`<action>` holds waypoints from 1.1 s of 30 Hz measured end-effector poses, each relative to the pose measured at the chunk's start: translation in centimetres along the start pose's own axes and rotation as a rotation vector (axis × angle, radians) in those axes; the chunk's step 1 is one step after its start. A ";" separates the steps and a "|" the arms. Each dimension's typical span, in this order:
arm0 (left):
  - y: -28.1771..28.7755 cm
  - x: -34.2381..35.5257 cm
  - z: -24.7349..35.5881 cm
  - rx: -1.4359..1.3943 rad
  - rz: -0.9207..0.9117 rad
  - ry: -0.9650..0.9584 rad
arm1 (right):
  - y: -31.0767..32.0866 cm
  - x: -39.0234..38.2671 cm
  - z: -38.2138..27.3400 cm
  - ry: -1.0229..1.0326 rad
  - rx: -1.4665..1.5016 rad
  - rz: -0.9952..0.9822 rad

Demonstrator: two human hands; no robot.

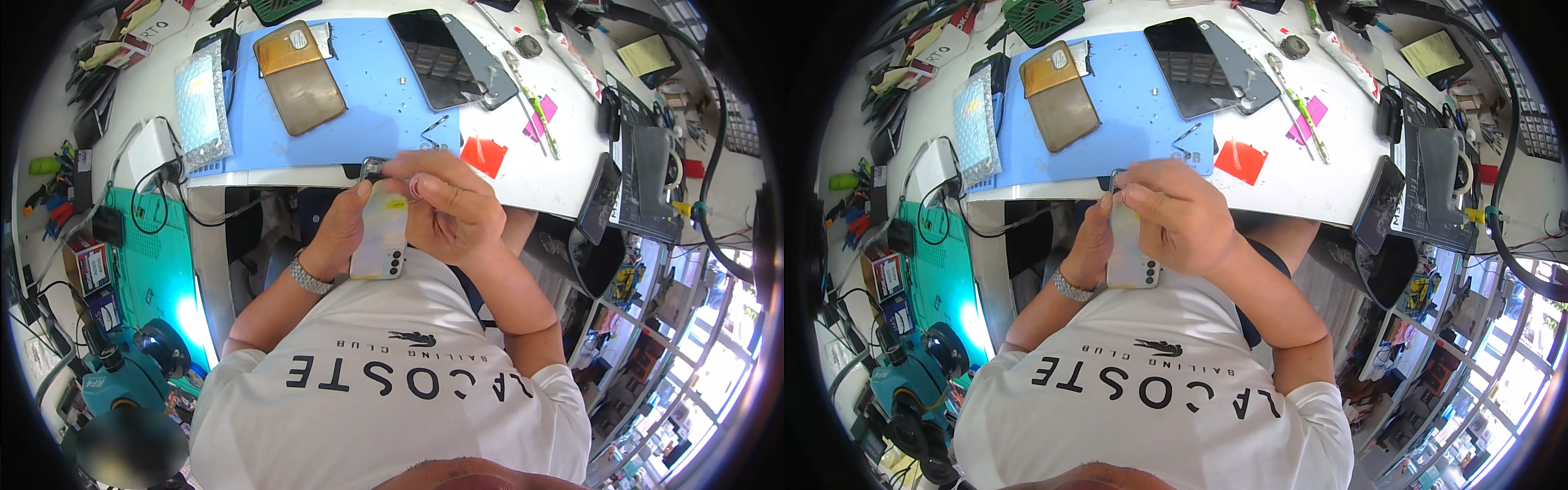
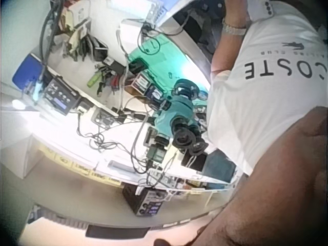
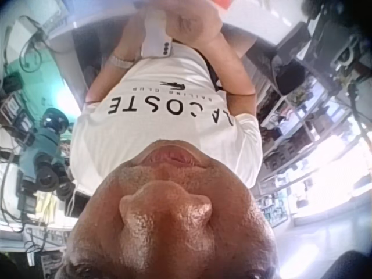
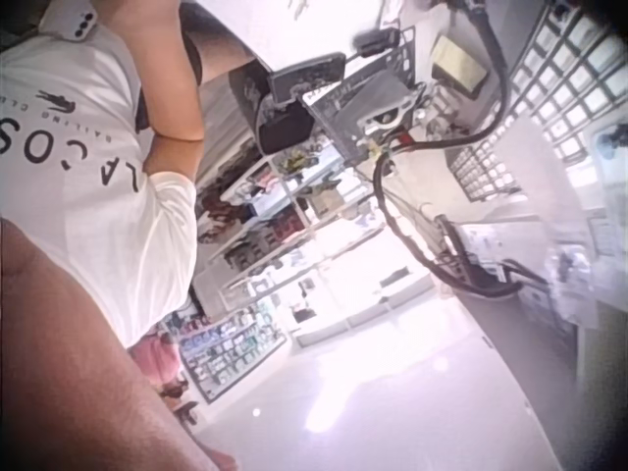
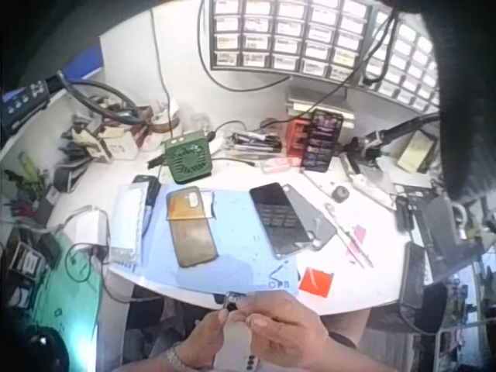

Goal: The person uses a screwdriver to remove screws from the back of a smartphone, then uses a prying tool to separate the back cover. They inspect the device and reassemble it by screwing the back cover back on.

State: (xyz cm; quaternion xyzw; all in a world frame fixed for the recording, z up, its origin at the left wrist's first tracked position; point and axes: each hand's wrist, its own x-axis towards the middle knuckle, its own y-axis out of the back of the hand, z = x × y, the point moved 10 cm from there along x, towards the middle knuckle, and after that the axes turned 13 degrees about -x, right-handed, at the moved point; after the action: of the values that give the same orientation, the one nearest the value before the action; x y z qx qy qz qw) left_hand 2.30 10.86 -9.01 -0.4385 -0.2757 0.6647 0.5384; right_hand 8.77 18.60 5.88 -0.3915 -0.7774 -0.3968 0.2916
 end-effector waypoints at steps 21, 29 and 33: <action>0.0 0.9 -1.1 -0.147 -0.029 0.050 | -0.3 3.7 9.3 -0.241 -0.015 0.152; -0.1 0.9 -1.0 -0.152 -0.008 0.063 | -2.4 3.6 10.9 -0.242 0.029 0.111; 0.1 0.7 -1.1 -0.149 0.005 0.067 | -2.7 3.7 10.8 -0.247 0.011 0.073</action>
State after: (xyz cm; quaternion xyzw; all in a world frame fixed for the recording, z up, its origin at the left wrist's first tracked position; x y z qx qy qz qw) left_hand 3.19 11.43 -9.83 -0.5000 -0.3050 0.6286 0.5117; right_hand 2.98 28.13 2.05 -0.4640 -0.7947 -0.3302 0.2099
